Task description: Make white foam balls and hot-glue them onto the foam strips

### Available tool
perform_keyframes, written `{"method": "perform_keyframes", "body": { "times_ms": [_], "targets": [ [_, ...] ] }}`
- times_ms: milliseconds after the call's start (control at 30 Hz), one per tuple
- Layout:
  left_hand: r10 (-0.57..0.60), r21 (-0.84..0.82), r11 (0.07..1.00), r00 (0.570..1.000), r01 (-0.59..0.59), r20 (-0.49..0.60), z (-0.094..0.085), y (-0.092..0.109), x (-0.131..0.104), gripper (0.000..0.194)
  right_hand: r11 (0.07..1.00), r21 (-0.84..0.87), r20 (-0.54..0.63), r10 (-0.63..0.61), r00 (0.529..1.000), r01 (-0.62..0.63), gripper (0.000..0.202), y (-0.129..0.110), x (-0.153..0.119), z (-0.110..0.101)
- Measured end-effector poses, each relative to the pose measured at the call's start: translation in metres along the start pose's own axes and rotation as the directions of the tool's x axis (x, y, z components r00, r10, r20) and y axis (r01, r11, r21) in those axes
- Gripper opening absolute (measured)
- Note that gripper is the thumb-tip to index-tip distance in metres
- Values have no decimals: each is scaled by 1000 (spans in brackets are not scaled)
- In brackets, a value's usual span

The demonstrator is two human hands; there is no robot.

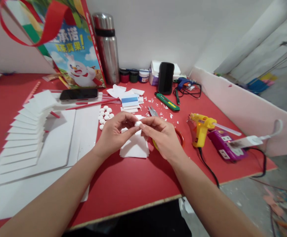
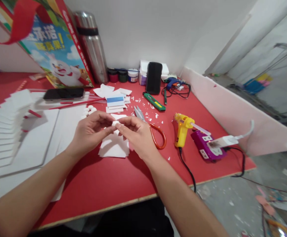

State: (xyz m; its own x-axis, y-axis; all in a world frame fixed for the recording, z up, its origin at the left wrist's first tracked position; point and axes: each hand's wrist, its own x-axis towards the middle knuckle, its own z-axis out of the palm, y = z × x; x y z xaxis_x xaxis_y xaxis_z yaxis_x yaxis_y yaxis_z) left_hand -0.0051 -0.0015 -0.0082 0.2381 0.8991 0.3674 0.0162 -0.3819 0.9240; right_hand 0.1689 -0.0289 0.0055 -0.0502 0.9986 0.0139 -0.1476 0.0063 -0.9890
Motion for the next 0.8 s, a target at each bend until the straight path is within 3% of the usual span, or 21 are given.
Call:
{"method": "perform_keyframes", "body": {
  "times_ms": [333,500,600,700,767,800],
  "targets": [
    [-117,-127,985,993,120,27,0,4,1,23,999,2,13,-36,999,36,23,5,6,-4],
    [-56,-46,997,998,54,-31,2,5,2,16,996,-76,21,-48,999,49,23,9,7,-4],
    [-30,-16,999,999,29,-35,1,5,3,14,969,-222,-32,-119,992,109,25,8,7,-5],
    [-130,-146,981,991,125,-26,0,3,4,19,841,-513,-129,-270,954,169,13,-1,0,-12],
    [-200,-294,938,980,185,-20,-1,1,5,21,671,-732,-141,-325,935,123,32,-10,-8,-21],
    [-235,-363,907,972,213,-17,-1,0,5,21,541,-836,-120,-346,931,94,37,-15,-13,-27]
  ]
}}
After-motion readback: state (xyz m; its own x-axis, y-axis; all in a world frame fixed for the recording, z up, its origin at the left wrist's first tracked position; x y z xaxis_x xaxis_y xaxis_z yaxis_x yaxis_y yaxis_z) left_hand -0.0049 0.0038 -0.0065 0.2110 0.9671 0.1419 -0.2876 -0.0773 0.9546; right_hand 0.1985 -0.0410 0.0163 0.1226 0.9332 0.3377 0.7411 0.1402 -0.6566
